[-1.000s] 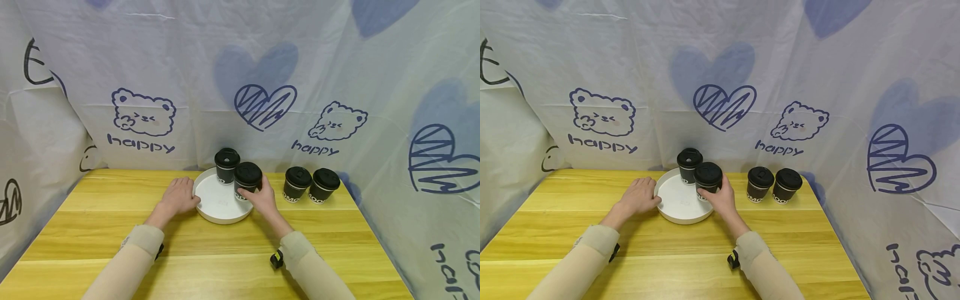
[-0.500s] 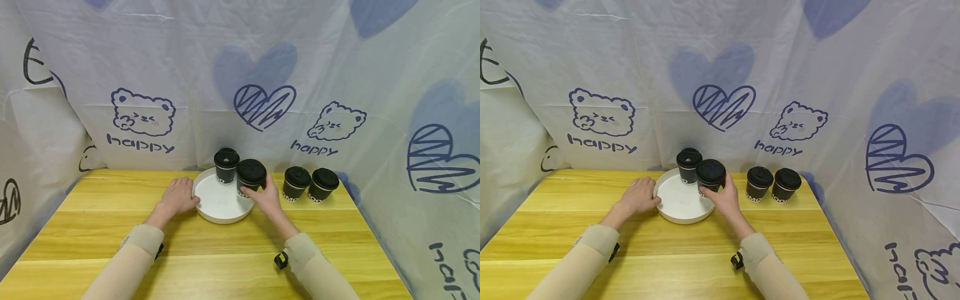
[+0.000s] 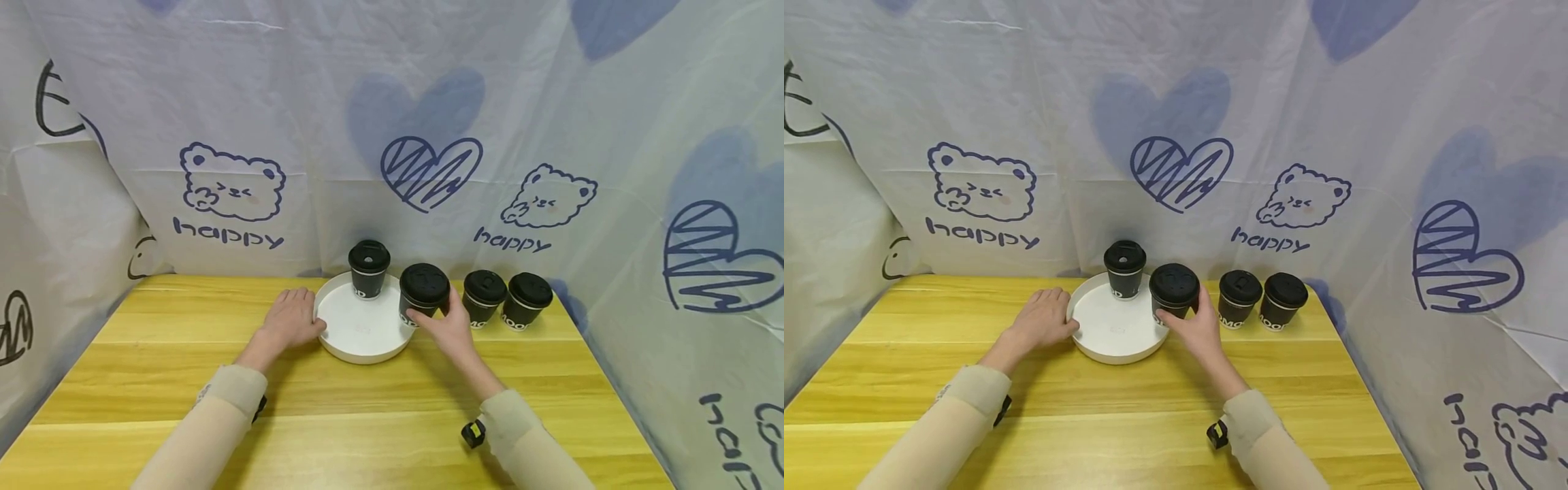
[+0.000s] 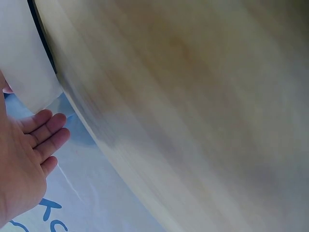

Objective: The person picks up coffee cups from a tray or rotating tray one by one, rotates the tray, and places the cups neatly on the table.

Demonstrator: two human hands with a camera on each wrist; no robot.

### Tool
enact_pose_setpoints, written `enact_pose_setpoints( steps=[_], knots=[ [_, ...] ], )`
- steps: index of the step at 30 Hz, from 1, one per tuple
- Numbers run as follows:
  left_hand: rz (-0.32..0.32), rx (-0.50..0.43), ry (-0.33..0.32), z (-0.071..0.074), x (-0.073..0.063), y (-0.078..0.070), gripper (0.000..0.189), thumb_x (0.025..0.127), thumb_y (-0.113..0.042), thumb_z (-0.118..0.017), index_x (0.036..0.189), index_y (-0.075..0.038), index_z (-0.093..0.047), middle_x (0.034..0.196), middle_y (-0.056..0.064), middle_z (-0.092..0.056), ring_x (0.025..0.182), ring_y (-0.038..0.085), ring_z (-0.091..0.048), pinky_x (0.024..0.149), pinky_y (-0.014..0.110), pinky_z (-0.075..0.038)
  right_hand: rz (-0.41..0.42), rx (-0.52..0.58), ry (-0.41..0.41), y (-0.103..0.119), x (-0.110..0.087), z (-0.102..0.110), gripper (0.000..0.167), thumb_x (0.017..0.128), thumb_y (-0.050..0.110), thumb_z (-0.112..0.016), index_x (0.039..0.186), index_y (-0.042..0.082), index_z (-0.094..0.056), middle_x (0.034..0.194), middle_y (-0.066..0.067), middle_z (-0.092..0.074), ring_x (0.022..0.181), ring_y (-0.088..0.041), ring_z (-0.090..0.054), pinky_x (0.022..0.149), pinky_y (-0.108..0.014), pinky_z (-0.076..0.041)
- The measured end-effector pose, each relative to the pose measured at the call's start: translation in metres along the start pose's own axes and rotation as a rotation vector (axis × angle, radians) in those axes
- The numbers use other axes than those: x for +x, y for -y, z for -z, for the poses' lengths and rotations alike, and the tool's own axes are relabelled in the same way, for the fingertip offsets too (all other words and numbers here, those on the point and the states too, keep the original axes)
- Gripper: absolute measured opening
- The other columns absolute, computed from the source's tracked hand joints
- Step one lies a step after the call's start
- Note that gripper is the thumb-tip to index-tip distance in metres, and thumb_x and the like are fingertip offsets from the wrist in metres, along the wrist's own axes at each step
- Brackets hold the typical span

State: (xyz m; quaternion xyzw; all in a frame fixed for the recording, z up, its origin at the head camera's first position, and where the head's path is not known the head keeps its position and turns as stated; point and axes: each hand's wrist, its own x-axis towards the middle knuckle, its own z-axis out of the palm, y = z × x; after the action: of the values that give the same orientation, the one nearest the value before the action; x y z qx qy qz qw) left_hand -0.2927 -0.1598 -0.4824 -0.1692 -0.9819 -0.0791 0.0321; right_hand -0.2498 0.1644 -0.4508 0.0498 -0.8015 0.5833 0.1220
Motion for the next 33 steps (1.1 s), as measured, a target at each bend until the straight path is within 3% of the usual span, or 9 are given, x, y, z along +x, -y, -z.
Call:
enact_pose_setpoints(
  steps=[17,33],
  knots=[
    [0.004,-0.015,0.005,-0.001,0.001,0.001,0.066,0.091,-0.038,-0.06,0.132,0.013,-0.051,0.129,0.028,-0.056,0.126,0.046,-0.05,0.119,0.057,-0.031,0.01,0.044,-0.034,-0.011,-0.011,0.025,0.081,0.081,0.008,-0.088,0.15,0.006,-0.046,0.149,-0.016,-0.053,0.142,-0.034,-0.048,0.121,-0.046,-0.036],
    [0.004,-0.009,-0.001,0.0,0.001,-0.001,0.063,0.09,-0.037,-0.06,0.128,0.013,-0.053,0.124,0.027,-0.057,0.123,0.046,-0.051,0.118,0.056,-0.032,-0.014,0.044,-0.051,-0.028,-0.025,0.049,0.082,0.082,0.004,-0.087,0.152,0.006,-0.044,0.149,-0.016,-0.053,0.142,-0.033,-0.048,0.121,-0.043,-0.036]
  ],
)
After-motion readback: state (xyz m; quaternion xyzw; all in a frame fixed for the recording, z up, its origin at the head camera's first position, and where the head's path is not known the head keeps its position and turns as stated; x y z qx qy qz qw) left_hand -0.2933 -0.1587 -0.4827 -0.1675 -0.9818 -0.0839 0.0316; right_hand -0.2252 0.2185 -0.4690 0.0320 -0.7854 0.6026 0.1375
